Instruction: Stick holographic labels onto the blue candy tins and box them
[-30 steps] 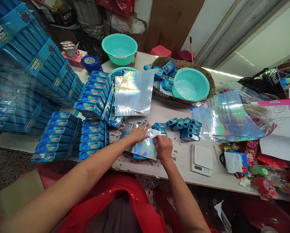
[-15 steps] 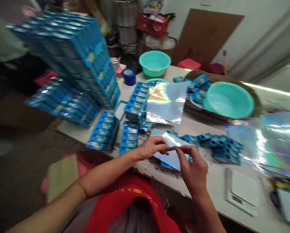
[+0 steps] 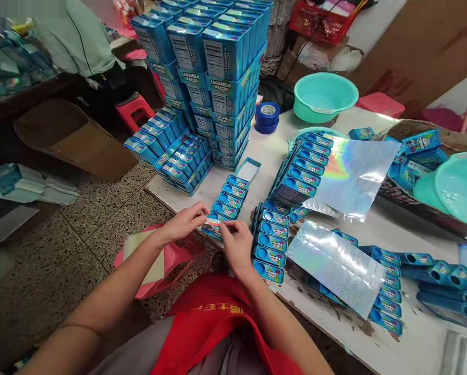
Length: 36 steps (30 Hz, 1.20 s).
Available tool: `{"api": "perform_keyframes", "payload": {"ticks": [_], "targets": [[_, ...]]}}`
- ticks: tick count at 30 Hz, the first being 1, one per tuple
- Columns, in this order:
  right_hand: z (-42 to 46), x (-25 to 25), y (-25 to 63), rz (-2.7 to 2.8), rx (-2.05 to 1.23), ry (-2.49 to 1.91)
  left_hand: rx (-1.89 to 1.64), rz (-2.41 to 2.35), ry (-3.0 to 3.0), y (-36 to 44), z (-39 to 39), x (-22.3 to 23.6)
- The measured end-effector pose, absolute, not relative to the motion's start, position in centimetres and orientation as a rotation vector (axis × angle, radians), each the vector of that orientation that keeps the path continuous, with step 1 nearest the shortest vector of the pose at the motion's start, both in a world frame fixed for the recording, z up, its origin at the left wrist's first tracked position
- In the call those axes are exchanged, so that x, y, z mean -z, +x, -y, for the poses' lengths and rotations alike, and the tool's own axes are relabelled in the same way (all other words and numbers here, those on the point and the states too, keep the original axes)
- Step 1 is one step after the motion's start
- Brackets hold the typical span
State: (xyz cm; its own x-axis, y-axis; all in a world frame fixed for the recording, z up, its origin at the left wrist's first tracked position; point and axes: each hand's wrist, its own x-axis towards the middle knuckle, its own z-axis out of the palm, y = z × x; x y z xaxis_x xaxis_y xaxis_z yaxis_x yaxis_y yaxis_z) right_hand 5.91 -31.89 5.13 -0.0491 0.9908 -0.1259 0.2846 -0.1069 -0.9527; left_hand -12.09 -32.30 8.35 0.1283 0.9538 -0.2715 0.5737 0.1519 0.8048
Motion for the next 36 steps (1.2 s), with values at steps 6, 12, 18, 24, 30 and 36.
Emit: {"api": "perform_keyframes", "payload": {"ticks": [6,12,18,24,30,36], "targets": [[31.5,-3.5,3.9,1.589,-0.829,-1.666,-0.407,-1.595,1.729,-13.4,30.7,-6.3],[31.5,-2.0,3.3,1.479,-0.803,-1.73,-0.431,-1.539,1.694,-13.4,29.9,-3.9],[31.7,-1.4,3.6,1.224,-0.962,-1.77,-0.568,-1.781,1.311,-12.4,32.5,-0.8],[30.9,-1.5,3.3,1.207,-1.029,-1.802,-0.793,-1.587,1.271,-10.7,35.3,-1.2],[31.4,-3.2,4.0,1.279,-1.161,-1.702,-0.735,-1.858,1.232,-12.4,34.2,-1.1],[33.0,-8.2,14.2,1.567,-1.049,-1.359,-1.087,-1.95,1.684,-5.2,31.5,-8.9]]}}
